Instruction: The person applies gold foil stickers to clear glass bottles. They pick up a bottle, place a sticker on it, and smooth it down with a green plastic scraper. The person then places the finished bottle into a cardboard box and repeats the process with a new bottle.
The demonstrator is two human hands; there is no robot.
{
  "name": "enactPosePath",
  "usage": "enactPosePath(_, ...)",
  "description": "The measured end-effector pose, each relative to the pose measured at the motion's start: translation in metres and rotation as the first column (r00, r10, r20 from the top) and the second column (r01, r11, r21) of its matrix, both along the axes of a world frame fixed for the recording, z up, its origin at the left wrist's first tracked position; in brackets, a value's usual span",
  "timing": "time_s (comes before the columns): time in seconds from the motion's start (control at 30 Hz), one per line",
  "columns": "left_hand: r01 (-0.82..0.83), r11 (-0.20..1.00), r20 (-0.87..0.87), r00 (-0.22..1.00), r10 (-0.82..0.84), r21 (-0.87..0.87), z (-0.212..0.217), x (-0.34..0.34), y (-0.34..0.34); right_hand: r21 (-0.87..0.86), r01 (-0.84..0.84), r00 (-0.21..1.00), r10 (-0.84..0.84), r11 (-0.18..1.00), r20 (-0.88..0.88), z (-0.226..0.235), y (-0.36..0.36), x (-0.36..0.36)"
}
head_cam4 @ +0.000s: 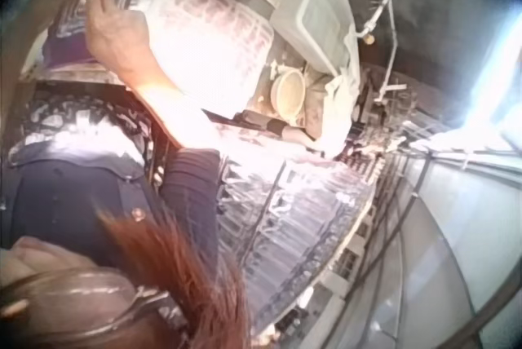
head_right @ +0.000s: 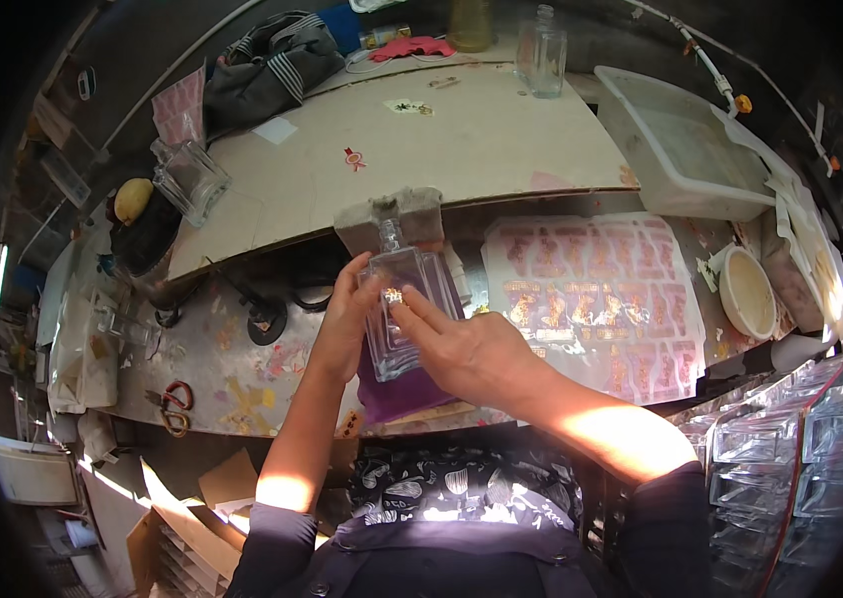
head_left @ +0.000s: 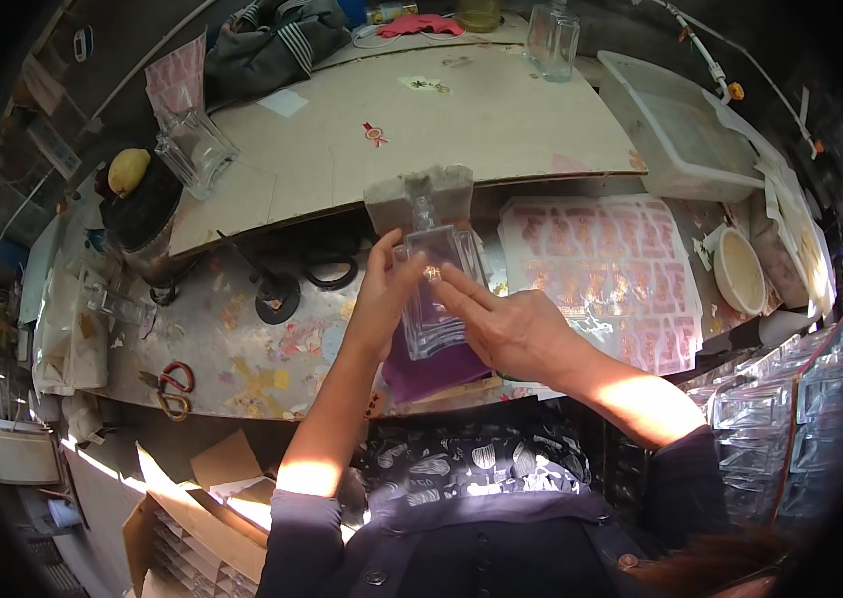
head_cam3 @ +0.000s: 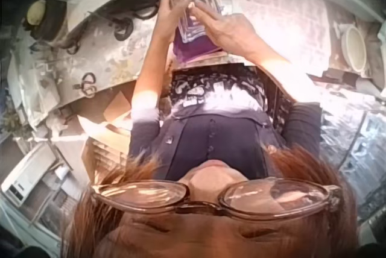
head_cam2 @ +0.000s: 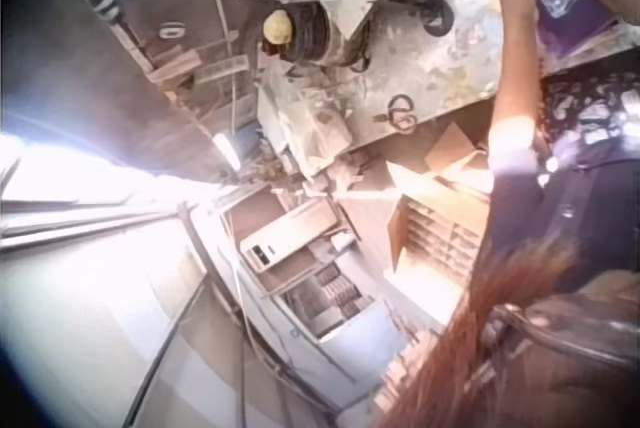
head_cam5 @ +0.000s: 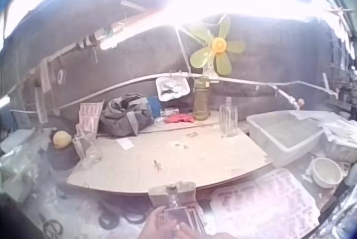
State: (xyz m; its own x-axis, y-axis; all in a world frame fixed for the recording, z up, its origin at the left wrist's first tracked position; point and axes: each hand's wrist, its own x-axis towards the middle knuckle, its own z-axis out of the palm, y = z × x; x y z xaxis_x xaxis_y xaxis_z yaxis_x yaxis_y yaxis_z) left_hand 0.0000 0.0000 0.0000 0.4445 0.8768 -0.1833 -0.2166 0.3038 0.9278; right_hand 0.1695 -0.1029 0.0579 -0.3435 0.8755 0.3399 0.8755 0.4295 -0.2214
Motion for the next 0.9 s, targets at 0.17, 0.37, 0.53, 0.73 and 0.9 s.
enactPosePath(0.17, -0.028, 0.989, -0.191, 0.98, 0.056, 0.147, 0.006, 0.006, 0.002, -0.069, -0.067, 0.988, 0.056, 0.995, -0.145, 0.001, -0.025, -0.013)
enactPosePath(0.37, -0.018, 0.994, -0.157, 0.987, 0.035, 0.111, -0.002, 0.007, 0.019, -0.47, 0.163, 0.649, -0.453, 0.867, -0.611, -0.012, 0.001, 0.015)
enactPosePath(0.53, 0.143, 0.989, -0.042, 0.989, -0.142, 0.026, -0.005, -0.016, -0.003, -0.732, 0.111, 0.679, -0.589, 0.673, -0.439, -0.026, 0.022, 0.024)
enactPosePath(0.73, 0.216, 0.976, -0.062, 0.975, -0.214, 0.011, 0.003, -0.03, -0.024, -0.713, -0.103, 0.63, -0.509, 0.693, -0.586, -0.041, 0.023, 0.041)
enactPosePath(0.9, 0.159, 0.986, -0.018, 0.987, -0.16, -0.04, 0.008, -0.021, -0.026, -0.778, -0.017, 0.662, -0.576, 0.628, -0.48, -0.032, 0.021, 0.031)
